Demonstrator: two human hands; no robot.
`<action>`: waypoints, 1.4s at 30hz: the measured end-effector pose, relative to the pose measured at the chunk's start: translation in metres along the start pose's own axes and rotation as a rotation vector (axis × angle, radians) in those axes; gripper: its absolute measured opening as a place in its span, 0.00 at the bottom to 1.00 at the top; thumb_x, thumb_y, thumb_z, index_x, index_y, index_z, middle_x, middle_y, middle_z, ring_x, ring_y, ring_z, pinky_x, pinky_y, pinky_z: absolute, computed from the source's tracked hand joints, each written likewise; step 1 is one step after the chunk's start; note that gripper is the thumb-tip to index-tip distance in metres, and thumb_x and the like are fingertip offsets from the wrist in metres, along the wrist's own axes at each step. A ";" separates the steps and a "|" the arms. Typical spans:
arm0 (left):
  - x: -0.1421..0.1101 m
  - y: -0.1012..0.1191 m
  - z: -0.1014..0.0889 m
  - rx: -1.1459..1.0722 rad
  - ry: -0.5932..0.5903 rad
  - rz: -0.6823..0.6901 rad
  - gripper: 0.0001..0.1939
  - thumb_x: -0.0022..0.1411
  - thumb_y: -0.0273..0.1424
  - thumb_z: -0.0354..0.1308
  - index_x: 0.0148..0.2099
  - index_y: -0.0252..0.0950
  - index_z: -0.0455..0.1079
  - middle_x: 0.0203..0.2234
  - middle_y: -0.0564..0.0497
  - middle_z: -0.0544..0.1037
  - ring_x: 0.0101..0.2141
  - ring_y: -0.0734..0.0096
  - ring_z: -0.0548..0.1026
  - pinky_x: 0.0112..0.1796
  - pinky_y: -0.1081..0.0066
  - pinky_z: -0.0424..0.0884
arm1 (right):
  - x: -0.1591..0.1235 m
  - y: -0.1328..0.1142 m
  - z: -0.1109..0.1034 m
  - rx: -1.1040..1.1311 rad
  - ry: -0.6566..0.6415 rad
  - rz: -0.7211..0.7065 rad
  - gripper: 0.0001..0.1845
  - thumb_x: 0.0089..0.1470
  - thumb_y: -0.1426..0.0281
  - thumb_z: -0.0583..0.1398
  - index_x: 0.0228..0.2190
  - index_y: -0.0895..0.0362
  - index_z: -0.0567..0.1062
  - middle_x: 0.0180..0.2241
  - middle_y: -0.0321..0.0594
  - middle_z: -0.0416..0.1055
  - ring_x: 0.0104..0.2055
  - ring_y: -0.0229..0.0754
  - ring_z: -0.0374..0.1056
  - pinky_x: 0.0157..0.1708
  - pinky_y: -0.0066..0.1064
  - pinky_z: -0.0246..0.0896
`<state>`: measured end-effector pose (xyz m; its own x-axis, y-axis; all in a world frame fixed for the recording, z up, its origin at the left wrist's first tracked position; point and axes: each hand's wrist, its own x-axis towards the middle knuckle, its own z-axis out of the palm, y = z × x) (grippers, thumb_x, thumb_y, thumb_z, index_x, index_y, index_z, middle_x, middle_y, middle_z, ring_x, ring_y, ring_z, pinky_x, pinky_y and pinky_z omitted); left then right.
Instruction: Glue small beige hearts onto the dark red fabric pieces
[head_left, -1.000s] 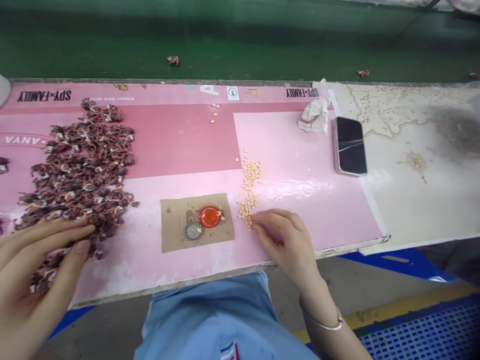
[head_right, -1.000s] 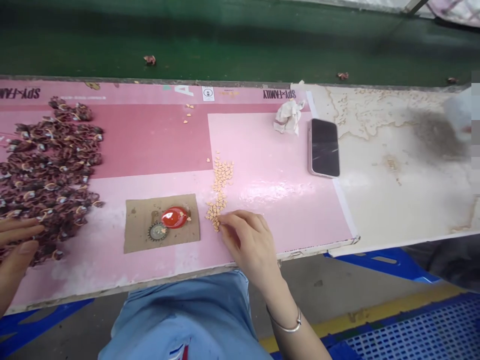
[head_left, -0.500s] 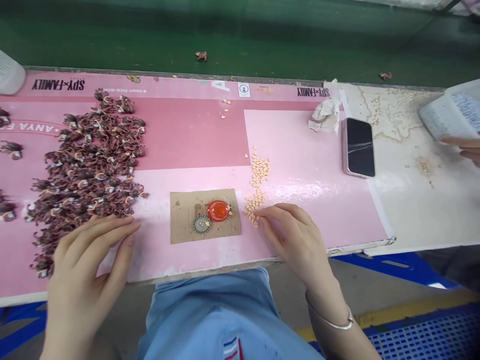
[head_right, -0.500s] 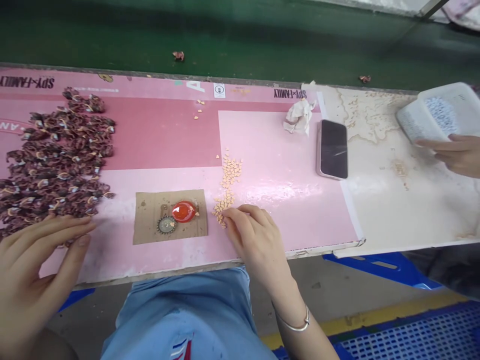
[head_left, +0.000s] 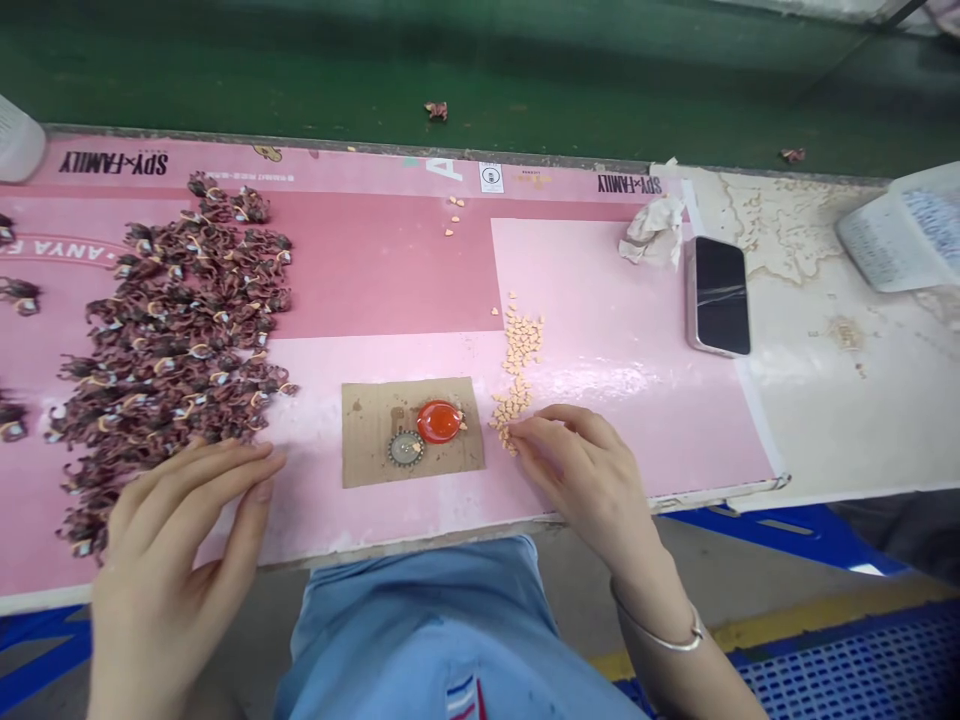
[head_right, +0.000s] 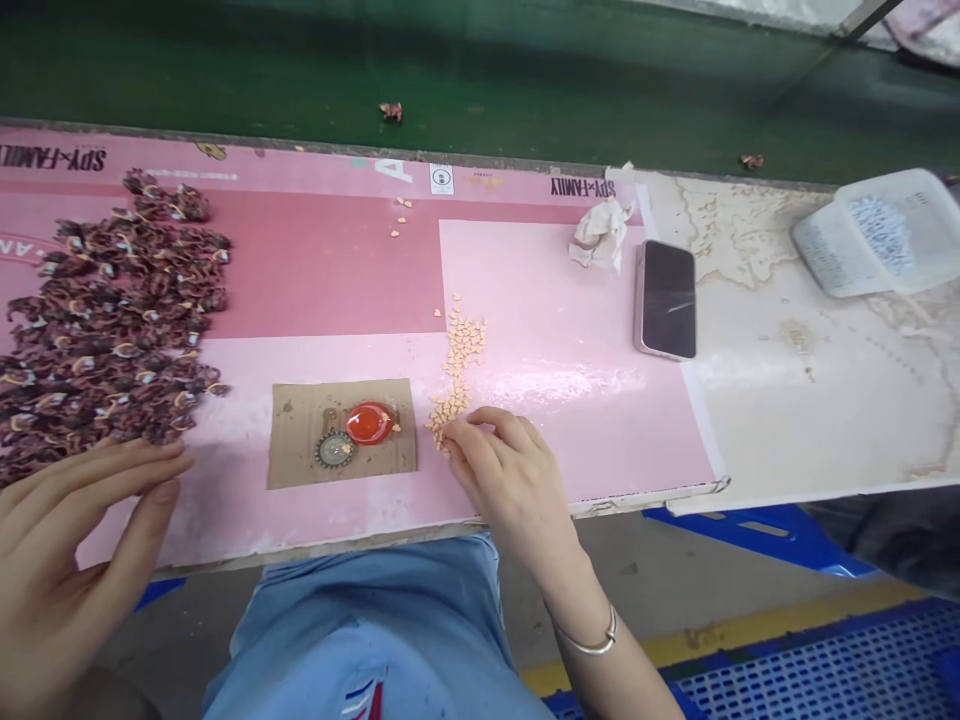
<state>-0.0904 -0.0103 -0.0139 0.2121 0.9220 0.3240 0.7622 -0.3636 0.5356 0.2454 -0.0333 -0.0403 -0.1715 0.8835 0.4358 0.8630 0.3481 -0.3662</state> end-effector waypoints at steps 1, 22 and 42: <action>-0.002 0.001 0.000 -0.015 0.001 -0.002 0.18 0.61 0.28 0.64 0.51 0.55 0.77 0.45 0.50 0.83 0.48 0.43 0.78 0.55 0.46 0.66 | 0.001 0.001 0.001 0.014 0.004 0.000 0.10 0.65 0.77 0.62 0.43 0.51 0.77 0.33 0.38 0.79 0.40 0.45 0.76 0.38 0.36 0.72; 0.011 0.083 0.048 -0.899 -0.258 -0.156 0.06 0.69 0.26 0.64 0.37 0.38 0.78 0.30 0.52 0.80 0.31 0.76 0.80 0.33 0.84 0.77 | 0.022 -0.058 -0.008 0.694 -0.003 -0.098 0.12 0.64 0.79 0.62 0.33 0.52 0.68 0.33 0.33 0.85 0.38 0.34 0.77 0.41 0.22 0.78; 0.005 0.073 0.051 -0.114 -0.091 0.303 0.07 0.77 0.24 0.51 0.47 0.33 0.71 0.33 0.50 0.81 0.35 0.69 0.76 0.42 0.70 0.75 | 0.021 -0.065 0.006 0.590 -0.035 0.085 0.13 0.59 0.80 0.63 0.37 0.51 0.67 0.29 0.33 0.80 0.33 0.36 0.78 0.34 0.27 0.78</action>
<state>-0.0024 -0.0254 -0.0129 0.4764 0.7759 0.4137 0.5840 -0.6309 0.5108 0.1827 -0.0354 -0.0126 -0.1373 0.9224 0.3609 0.4664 0.3816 -0.7980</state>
